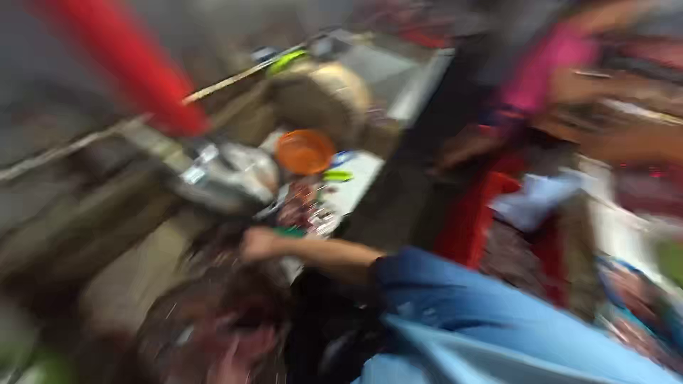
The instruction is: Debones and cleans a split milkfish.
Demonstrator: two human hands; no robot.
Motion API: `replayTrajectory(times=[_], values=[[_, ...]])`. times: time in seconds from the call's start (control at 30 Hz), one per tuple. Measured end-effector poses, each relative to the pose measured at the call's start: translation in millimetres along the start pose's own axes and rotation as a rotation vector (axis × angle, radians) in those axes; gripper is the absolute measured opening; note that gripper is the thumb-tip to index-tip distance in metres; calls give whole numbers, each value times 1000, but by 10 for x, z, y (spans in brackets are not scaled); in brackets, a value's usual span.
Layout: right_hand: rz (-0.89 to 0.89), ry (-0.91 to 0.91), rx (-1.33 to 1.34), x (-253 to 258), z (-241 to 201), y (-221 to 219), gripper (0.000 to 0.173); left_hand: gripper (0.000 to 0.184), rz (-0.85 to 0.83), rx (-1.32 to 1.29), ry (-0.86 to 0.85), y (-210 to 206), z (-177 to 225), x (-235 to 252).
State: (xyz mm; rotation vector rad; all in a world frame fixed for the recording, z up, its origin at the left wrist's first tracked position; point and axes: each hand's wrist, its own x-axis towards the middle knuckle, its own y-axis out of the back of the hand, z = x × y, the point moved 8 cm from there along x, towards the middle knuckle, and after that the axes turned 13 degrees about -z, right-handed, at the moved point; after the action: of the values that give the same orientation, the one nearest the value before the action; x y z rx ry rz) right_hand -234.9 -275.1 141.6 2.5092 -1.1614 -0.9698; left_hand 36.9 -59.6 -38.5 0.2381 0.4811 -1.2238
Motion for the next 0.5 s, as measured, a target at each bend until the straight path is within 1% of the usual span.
replayTrajectory(times=[0.03, 0.07, 0.1, 0.13, 0.17, 0.2, 0.27, 0.33, 0.37, 0.43, 0.5], values=[[-119, 4, -96, 196, 138, -282, 37, 42, 135, -42, 29, 108, 148, -41], [-117, 52, -172, 372, 265, -435, 35, 43, 205, -106, 29, 80, 305, 73], [-99, 112, -229, 509, 313, -480, 33, 43, 255, -161, 5, 57, 446, 230], [-158, 129, -233, 509, 360, -674, 32, 43, 297, -166, 18, 157, 481, 192], [-238, 101, -210, 330, 482, -960, 31, 42, 329, -152, 75, 242, 357, 48], [-258, 93, -224, 243, 548, -1098, 32, 42, 348, -150, 107, 271, 264, 79], [-205, 134, -298, 366, 403, -1151, 37, 43, 373, -184, 122, 333, 244, 234], [-172, 188, -479, 328, 314, -1296, 42, 43, 381, -229, 149, 354, 141, 198], [-169, 259, -581, 314, 254, -1389, 48, 42, 375, -258, 149, 360, 132, 214], [-215, 378, -789, 225, 208, -1607, 60, 41, 338, -307, 158, 345, 102, 221], [-272, 426, -906, 126, 240, -1740, 63, 42, 318, -337, 164, 335, 42, 241]])
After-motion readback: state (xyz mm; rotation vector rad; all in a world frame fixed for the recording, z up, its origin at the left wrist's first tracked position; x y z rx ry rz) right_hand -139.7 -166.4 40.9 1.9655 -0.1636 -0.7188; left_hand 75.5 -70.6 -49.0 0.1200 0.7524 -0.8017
